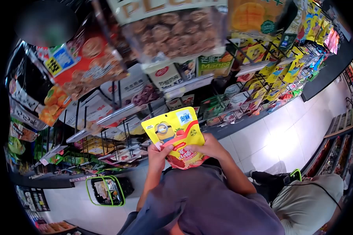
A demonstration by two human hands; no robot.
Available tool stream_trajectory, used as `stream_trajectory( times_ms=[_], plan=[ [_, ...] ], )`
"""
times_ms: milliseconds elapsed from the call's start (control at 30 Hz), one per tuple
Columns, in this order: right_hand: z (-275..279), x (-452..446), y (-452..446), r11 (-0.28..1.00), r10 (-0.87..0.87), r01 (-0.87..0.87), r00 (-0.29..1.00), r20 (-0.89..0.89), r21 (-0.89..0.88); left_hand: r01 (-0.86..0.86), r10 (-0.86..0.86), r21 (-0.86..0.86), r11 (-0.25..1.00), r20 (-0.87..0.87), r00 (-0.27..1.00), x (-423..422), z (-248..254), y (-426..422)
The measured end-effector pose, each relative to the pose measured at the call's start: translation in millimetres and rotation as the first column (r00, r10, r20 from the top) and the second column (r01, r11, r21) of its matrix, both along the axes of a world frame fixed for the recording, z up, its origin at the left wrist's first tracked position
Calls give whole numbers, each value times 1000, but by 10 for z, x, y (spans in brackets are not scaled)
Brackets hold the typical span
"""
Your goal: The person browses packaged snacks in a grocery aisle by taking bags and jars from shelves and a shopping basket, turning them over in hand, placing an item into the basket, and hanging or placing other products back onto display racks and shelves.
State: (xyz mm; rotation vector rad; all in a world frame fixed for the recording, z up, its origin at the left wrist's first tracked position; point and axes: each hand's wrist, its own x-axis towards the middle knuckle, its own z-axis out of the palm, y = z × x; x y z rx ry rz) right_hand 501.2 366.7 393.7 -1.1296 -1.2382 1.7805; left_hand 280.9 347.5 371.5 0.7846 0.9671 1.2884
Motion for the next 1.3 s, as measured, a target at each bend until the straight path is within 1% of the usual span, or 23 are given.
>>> stream_trajectory(
  times_ms=[33,100,133,233,267,300,400,500,533,567,633,667,700,767,800,833,900,933,967,1033,1100,1167,1300],
  plan=[
    [-28,141,41,1000,-7,7,1000,-3,6,7,-7,6,1000,-3,1000,136,-4,37],
    [-112,445,166,978,-199,206,968,-151,34,40,-35,24,999,-190,981,411,-13,124],
    [-129,583,228,953,-258,283,945,-198,106,101,-115,-65,993,-293,949,504,9,177],
    [-234,1016,432,910,-367,397,905,-213,119,161,-188,-101,982,-391,901,949,198,328],
    [-263,1116,480,895,-404,424,902,-154,140,208,-197,-4,978,-333,922,1085,202,395],
    [-239,1216,524,888,-418,440,894,-163,136,224,-212,-5,975,-342,915,1216,235,466],
    [-99,1469,623,836,-505,526,849,-152,156,390,-301,33,920,-578,759,1534,381,699],
    [-153,1759,748,805,-551,584,801,-234,102,444,-308,85,892,-605,735,1805,485,935],
    [-113,1851,782,799,-548,592,789,-278,106,470,-291,101,877,-667,686,1879,515,1020],
    [-74,1943,814,792,-556,601,784,-277,108,479,-297,104,872,-665,685,1972,543,1099],
    [-12,2108,874,780,-572,616,775,-269,114,405,-298,83,911,-546,783,2162,609,1253],
    [13,2178,904,775,-578,621,771,-267,118,374,-260,153,915,-486,834,2288,668,1326],
    [41,2244,940,760,-582,630,770,-262,159,380,-264,159,911,-483,835,2396,751,1400],
    [92,2362,1016,742,-589,638,768,-253,206,337,-309,44,940,-300,902,2583,889,1532],
    [119,2417,1057,717,-608,666,742,-284,206,339,-328,-40,940,-384,863,2628,858,1637],
    [143,2476,1099,692,-623,692,716,-315,204,341,-328,-35,939,-379,865,2708,843,1712],
    [162,2609,1190,693,-623,690,719,-308,210,349,-354,-63,935,-223,908,2873,834,1849],
    [177,2658,1236,666,-638,713,696,-329,219,379,-364,-4,926,-285,887,2909,834,1939],
    [187,2697,1281,639,-651,735,673,-350,224,374,-361,-5,927,-279,890,2970,841,1986],
    [244,2758,1357,645,-648,738,667,-368,200,387,-343,157,909,-247,906,3102,1007,2027],
    [251,2808,1431,592,-665,791,587,-462,153,409,-358,168,897,-268,895,3174,1154,2059],
    [326,2834,1457,584,-666,796,583,-465,162,424,-369,75,903,-372,852,3230,1324,2058],
    [368,2894,1505,578,-650,801,567,-506,155,437,-366,141,889,-357,860,3294,1397,2105]
  ],
)
